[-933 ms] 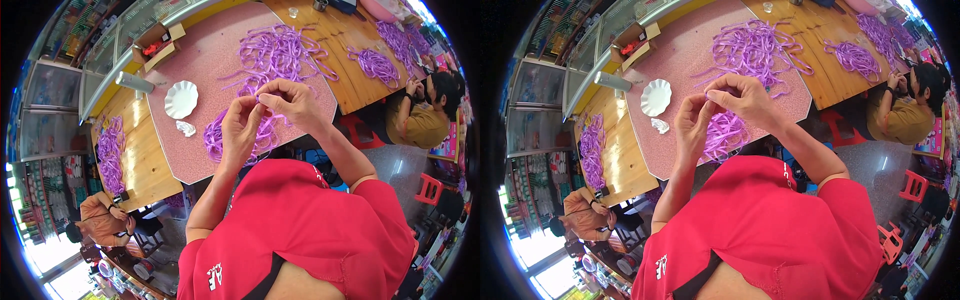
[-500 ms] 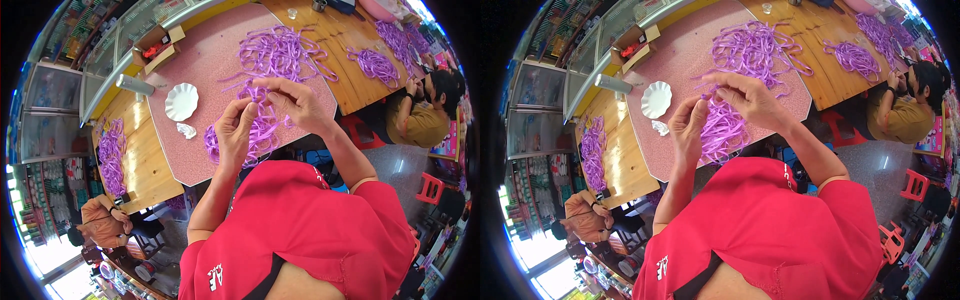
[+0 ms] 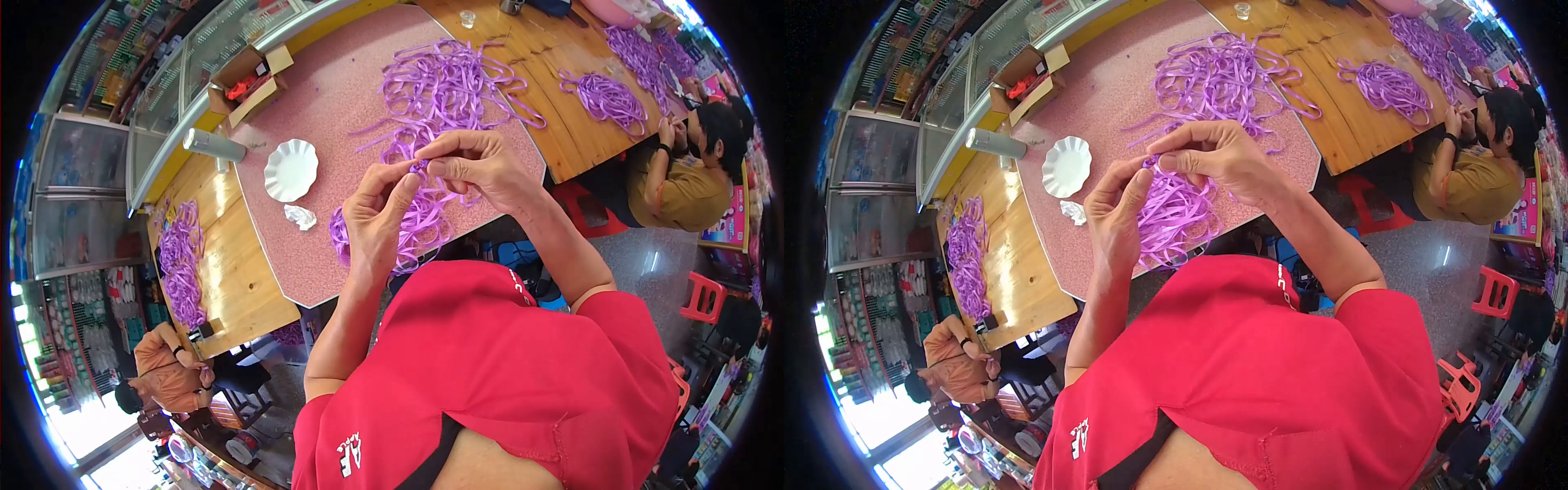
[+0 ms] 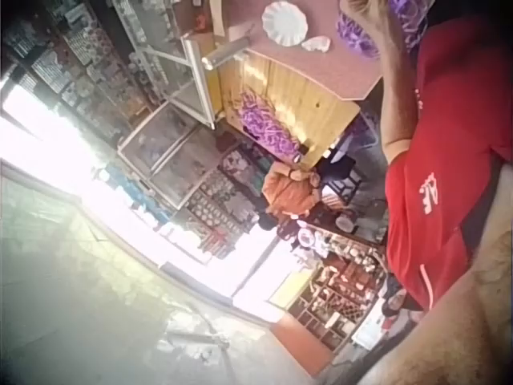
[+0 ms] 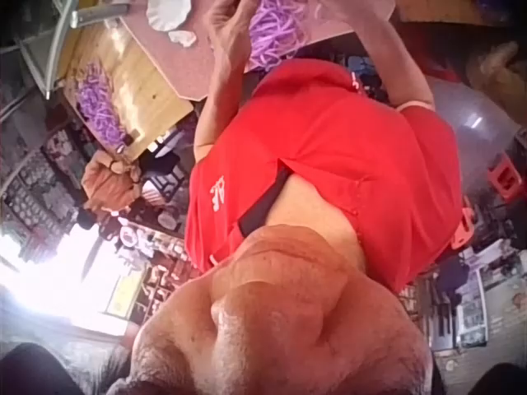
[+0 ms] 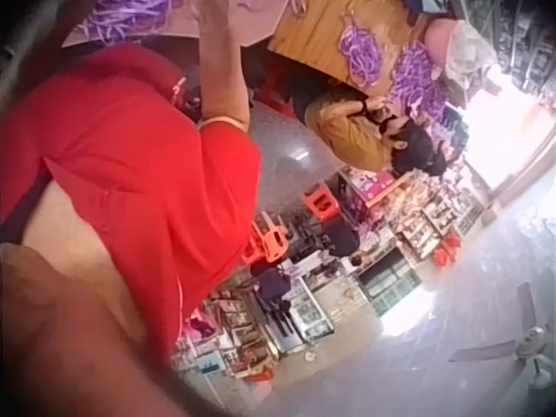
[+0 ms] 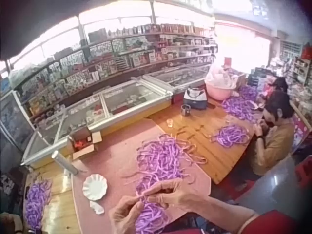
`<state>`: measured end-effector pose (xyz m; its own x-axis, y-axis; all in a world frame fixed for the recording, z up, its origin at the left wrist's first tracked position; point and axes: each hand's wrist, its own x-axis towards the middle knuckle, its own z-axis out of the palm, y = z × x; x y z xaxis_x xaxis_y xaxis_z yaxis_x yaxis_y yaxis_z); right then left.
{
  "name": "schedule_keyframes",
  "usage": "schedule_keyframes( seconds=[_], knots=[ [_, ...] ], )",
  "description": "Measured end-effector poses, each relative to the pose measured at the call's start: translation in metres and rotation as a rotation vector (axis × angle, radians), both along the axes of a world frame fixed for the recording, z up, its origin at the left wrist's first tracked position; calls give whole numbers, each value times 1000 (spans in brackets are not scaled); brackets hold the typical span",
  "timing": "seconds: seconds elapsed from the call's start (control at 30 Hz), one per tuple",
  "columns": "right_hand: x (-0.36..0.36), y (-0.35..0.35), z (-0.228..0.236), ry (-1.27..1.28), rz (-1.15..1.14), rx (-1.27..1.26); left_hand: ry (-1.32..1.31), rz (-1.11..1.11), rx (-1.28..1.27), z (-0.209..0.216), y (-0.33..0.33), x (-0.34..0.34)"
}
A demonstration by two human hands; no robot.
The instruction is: Sorting and separating purple plastic ribbons on a workbench.
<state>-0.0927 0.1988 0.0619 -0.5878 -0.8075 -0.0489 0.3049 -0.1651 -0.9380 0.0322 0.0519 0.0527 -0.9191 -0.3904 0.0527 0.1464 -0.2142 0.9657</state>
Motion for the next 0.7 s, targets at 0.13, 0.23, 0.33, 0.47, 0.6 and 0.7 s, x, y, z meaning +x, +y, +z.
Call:
schedule_keyframes(
  seconds=[0.13, 0.23, 0.33, 0.47, 0.6, 0.7],
  knots=[
    [4, -1, 6, -12, -36, 62, 13, -11, 12, 0, -1, 1],
    [4, -3, 1, -20, -38, 21, 4, -19, 30, 1, -2, 2],
    [5, -3, -1, -21, -44, 21, 7, -14, 5, 0, -3, 2],
    [8, -2, 0, -22, -61, 26, 13, 12, -18, -3, 0, 0],
    [13, -3, 3, 139, -119, 66, 13, 50, -104, -4, 0, 1],
    [16, -2, 3, 197, -126, 62, 12, 59, -99, -5, 1, 1]
  ],
)
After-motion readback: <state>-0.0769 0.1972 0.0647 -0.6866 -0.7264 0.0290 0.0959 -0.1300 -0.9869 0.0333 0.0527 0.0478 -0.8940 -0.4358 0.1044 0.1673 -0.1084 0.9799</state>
